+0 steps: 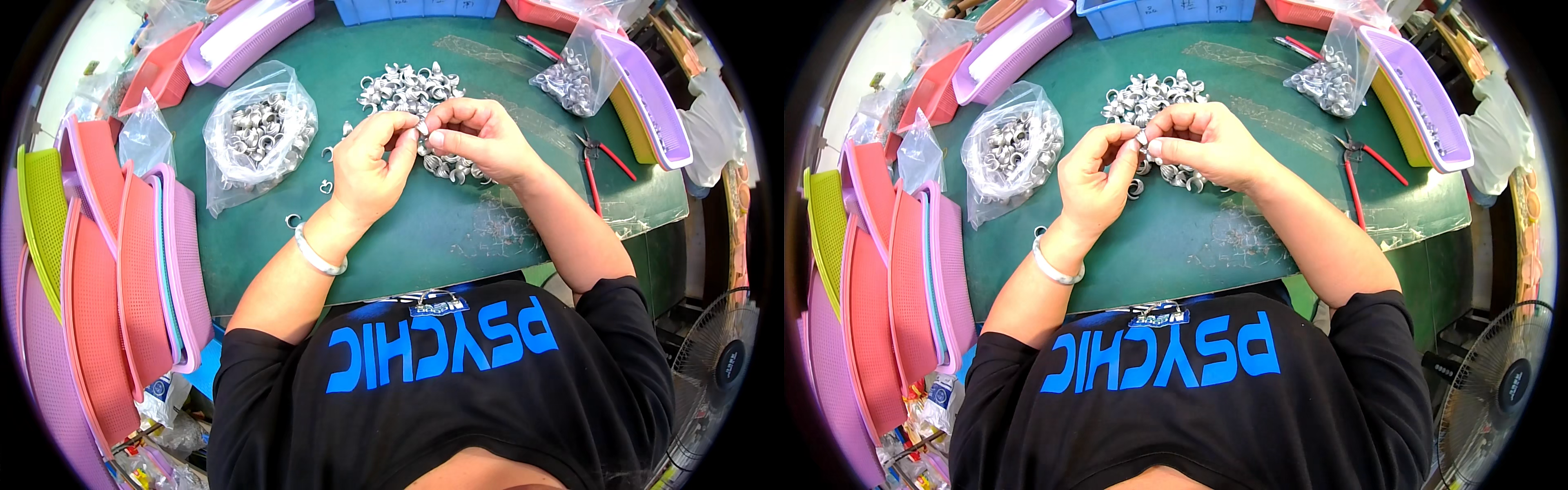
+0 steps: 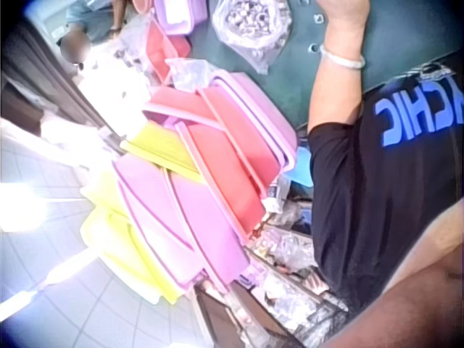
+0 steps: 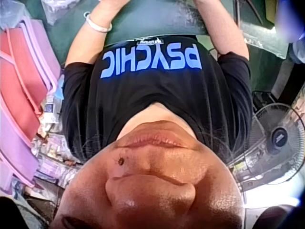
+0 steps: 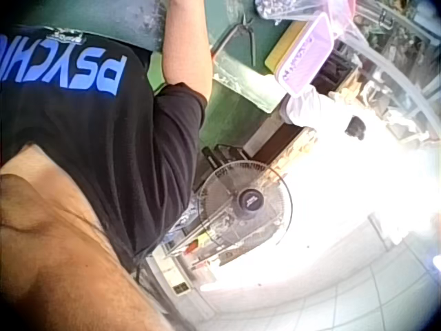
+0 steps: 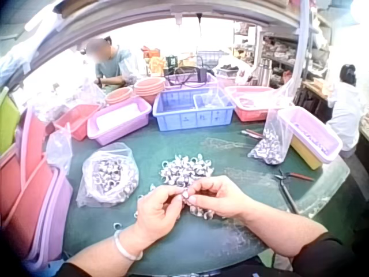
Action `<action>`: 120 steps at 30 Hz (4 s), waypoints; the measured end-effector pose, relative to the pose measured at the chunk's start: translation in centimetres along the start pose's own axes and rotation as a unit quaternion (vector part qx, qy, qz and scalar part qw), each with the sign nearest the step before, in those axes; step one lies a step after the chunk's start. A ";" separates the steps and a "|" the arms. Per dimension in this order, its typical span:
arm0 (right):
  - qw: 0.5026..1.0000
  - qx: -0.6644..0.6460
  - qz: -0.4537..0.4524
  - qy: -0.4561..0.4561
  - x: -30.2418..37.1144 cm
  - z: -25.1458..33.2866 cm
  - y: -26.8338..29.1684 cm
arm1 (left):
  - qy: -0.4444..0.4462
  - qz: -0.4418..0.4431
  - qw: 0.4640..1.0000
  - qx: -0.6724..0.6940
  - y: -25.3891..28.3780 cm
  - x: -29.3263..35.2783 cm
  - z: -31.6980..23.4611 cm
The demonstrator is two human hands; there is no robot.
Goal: The person sits at a green workbench and assembles small silver metal parts by hand, picking up components from a pile and fitting them together. They occasionally use red-handled pliers to adjust the parts and place the finished items into a plastic bag.
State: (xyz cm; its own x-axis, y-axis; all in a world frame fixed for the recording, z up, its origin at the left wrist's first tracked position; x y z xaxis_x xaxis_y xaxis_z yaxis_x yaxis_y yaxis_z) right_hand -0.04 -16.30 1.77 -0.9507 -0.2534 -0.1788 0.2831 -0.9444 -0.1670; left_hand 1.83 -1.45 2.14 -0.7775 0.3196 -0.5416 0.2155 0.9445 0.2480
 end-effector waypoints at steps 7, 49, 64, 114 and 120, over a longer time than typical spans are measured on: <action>1.000 0.007 -0.008 0.009 -0.1 -0.3 0.2 | -0.018 0.018 0.999 -0.045 0.2 -0.2 -0.6; 0.961 0.203 -0.075 0.171 -0.2 6.8 3.7 | 0.280 0.085 0.915 0.277 -0.8 0.2 2.1; 0.626 0.738 -0.253 0.006 0.6 18.4 20.5 | 0.241 0.073 0.943 0.215 -0.3 -0.2 2.7; 0.994 0.022 -0.040 0.098 -1.9 -0.1 -0.6 | 0.278 0.103 0.905 0.306 0.1 -0.1 2.1; 0.994 0.021 -0.031 0.103 -1.4 -0.1 -0.7 | 0.290 0.101 0.899 0.311 -0.4 0.2 2.1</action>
State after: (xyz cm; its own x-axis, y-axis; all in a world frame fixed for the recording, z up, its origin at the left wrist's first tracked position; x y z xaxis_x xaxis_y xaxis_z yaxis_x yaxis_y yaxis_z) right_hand 1.11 -15.26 2.02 -0.9185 -0.1509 -0.3656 0.2160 -0.9657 -0.1441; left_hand 2.84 -1.59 0.21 -0.8236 0.5668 0.0185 0.5360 0.7888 -0.3009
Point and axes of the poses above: each hand's wrist, its own x-axis away from the middle knuckle, its own y-axis out of the back of the hand, z = x × y, the point moved 4 cm from there along -x, towards the middle knuckle, and after that the axes turned 5 degrees about y, right-handed, at the moved point
